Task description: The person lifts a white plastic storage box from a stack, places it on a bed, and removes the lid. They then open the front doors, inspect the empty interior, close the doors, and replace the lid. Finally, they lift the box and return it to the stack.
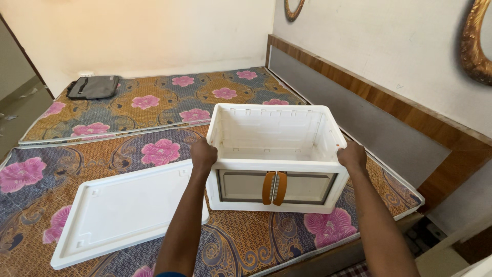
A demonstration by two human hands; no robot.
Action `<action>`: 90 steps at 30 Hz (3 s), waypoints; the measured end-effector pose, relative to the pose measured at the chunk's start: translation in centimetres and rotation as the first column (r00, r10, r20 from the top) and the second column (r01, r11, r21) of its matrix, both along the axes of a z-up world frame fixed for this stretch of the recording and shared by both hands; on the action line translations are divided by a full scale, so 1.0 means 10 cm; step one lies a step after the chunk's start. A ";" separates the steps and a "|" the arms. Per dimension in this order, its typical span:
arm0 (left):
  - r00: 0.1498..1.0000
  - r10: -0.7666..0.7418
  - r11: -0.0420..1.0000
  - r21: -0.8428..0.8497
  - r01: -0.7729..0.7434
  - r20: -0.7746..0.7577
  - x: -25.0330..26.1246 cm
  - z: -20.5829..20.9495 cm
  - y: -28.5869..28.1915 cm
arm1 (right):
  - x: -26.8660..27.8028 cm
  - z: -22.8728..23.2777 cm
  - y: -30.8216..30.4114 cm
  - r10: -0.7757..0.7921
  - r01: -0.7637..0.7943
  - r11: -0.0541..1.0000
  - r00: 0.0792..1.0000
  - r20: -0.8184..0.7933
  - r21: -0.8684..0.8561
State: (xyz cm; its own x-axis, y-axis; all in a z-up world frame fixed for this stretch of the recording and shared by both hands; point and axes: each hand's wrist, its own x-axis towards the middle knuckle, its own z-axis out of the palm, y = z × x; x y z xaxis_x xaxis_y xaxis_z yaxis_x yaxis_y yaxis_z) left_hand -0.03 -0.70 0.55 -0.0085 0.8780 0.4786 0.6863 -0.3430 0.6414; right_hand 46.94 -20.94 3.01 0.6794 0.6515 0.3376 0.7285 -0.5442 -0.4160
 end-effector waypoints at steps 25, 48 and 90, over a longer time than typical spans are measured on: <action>0.924 -0.059 0.998 0.055 0.041 0.377 -0.02 0.07 -0.28 | 0.04 -0.07 -0.09 -0.035 0.047 0.992 0.994 -0.101 0.120; 0.985 -0.044 0.999 -0.016 0.048 0.169 0.03 -0.50 0.42 | 0.07 0.21 -0.11 0.143 0.013 0.937 0.899 -0.415 0.349; 0.937 -0.008 0.997 -0.069 0.034 0.349 -0.02 0.22 0.17 | 0.00 0.14 -0.06 0.038 0.045 0.968 0.947 -0.319 0.248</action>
State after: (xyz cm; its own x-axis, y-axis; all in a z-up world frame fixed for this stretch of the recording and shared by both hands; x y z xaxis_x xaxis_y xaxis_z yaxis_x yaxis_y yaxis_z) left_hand -0.21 1.03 2.75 -0.1443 0.9121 0.3837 0.4086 -0.2982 0.8626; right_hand 46.99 -21.58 4.37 0.7803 0.5717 0.2537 0.5329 -0.3954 -0.7481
